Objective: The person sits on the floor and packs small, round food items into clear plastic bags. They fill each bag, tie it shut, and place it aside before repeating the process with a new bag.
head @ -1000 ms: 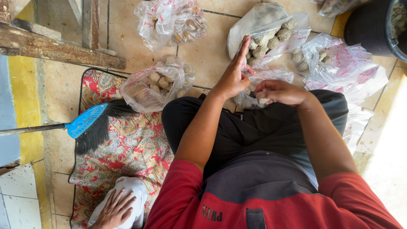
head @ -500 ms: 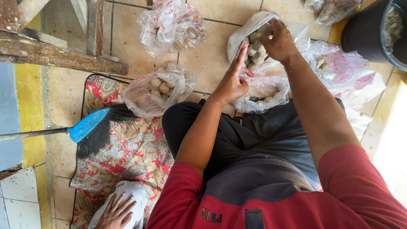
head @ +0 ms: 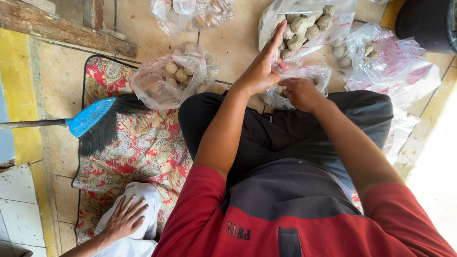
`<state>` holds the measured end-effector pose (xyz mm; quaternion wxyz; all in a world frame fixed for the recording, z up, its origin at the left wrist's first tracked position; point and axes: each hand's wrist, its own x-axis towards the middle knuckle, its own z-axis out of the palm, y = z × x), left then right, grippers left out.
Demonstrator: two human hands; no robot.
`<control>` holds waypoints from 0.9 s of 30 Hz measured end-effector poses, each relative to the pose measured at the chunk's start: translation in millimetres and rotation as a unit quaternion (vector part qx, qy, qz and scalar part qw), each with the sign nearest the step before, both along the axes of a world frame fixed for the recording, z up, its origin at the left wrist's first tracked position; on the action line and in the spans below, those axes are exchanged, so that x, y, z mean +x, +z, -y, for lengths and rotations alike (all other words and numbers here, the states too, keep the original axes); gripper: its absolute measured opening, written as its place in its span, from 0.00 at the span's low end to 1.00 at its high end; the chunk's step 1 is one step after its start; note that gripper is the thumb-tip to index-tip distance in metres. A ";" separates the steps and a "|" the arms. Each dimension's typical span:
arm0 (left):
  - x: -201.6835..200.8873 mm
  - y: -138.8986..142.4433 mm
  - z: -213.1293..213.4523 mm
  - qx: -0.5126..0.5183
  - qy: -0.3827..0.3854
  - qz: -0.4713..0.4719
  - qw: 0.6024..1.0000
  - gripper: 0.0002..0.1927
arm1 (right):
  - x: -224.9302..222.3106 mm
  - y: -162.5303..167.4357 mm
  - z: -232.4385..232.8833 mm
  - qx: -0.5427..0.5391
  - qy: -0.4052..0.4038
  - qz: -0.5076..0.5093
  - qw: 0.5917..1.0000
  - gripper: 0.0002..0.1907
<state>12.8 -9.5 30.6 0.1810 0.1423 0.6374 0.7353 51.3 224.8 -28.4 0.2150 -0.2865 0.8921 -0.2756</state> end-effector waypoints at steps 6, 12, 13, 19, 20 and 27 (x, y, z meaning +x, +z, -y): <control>-4.5 -1.2 2.6 -0.016 0.013 -0.011 1.000 0.63 | -9.5 -67.7 40.0 0.264 0.077 -0.015 0.961 0.11; -7.8 -0.8 -1.4 -0.015 0.032 -0.014 0.999 0.62 | -21.2 -40.4 25.7 0.191 0.019 0.033 0.981 0.22; -7.7 -1.1 -1.2 -0.013 0.030 -0.011 0.999 0.62 | -21.2 -25.2 15.6 0.128 -0.005 0.089 0.988 0.23; -8.3 -1.9 -4.2 0.004 0.014 -0.031 0.999 0.62 | -41.0 52.3 -29.8 -0.296 -0.179 0.472 0.811 0.30; -9.1 -1.4 -5.9 0.008 0.012 -0.041 0.999 0.62 | -50.7 57.0 -31.8 -0.322 -0.222 0.440 0.808 0.30; -8.0 2.3 -6.3 -0.055 0.035 -0.045 0.997 0.62 | -94.1 49.2 -23.8 -0.305 -0.425 0.060 0.850 0.29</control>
